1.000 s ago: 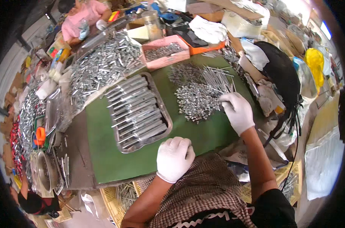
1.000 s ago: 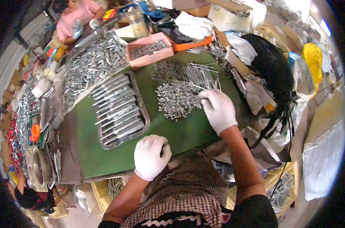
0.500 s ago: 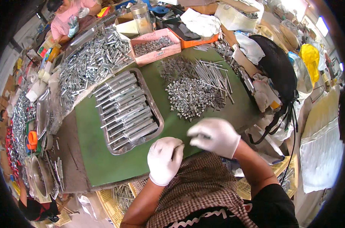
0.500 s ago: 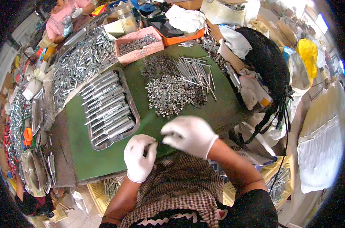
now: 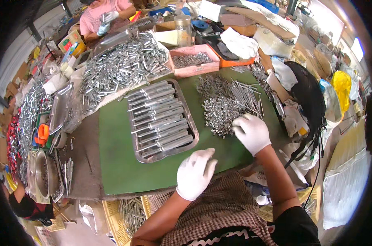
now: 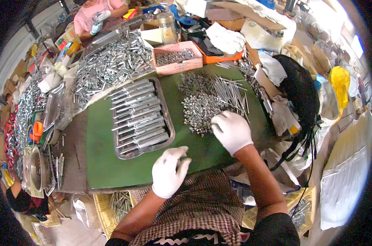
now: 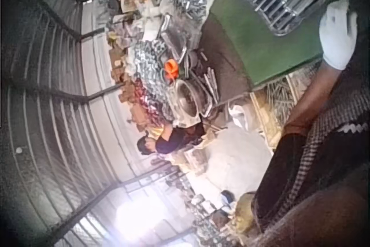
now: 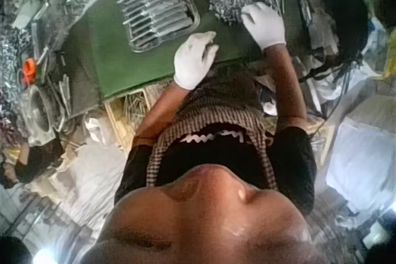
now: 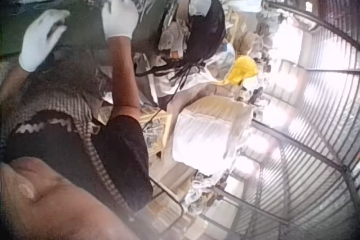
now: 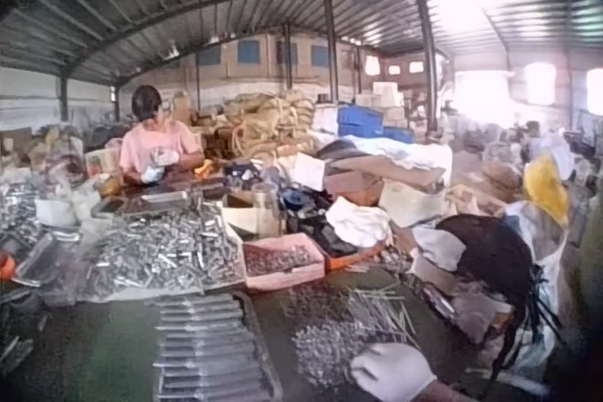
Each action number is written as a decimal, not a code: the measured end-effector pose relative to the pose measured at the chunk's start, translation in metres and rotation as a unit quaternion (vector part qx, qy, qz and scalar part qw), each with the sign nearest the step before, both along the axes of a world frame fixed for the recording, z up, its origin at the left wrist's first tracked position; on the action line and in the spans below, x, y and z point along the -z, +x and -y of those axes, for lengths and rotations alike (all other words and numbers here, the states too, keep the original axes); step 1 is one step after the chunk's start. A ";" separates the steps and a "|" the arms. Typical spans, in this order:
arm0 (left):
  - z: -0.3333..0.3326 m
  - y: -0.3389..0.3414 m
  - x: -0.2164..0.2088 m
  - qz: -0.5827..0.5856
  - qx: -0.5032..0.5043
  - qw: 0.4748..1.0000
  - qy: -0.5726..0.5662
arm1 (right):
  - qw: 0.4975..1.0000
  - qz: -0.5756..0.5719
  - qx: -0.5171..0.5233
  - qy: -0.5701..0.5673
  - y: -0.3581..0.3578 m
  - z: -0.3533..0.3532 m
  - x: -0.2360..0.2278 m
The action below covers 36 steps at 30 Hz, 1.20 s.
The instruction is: The person assembles metal components by picking up cylindrical metal sleeves from a tray and inserting small metal pins and parts into them by hand.
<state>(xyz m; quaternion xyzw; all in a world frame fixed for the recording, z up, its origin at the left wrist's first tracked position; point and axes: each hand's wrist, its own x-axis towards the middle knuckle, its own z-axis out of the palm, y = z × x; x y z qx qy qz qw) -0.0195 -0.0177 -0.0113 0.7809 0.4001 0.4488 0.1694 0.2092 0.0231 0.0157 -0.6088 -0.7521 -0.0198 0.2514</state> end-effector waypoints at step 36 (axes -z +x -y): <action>-0.118 -0.091 -0.045 -0.353 -0.056 0.928 0.106 | 0.897 -0.422 -0.119 -0.058 -0.011 -0.050 -0.066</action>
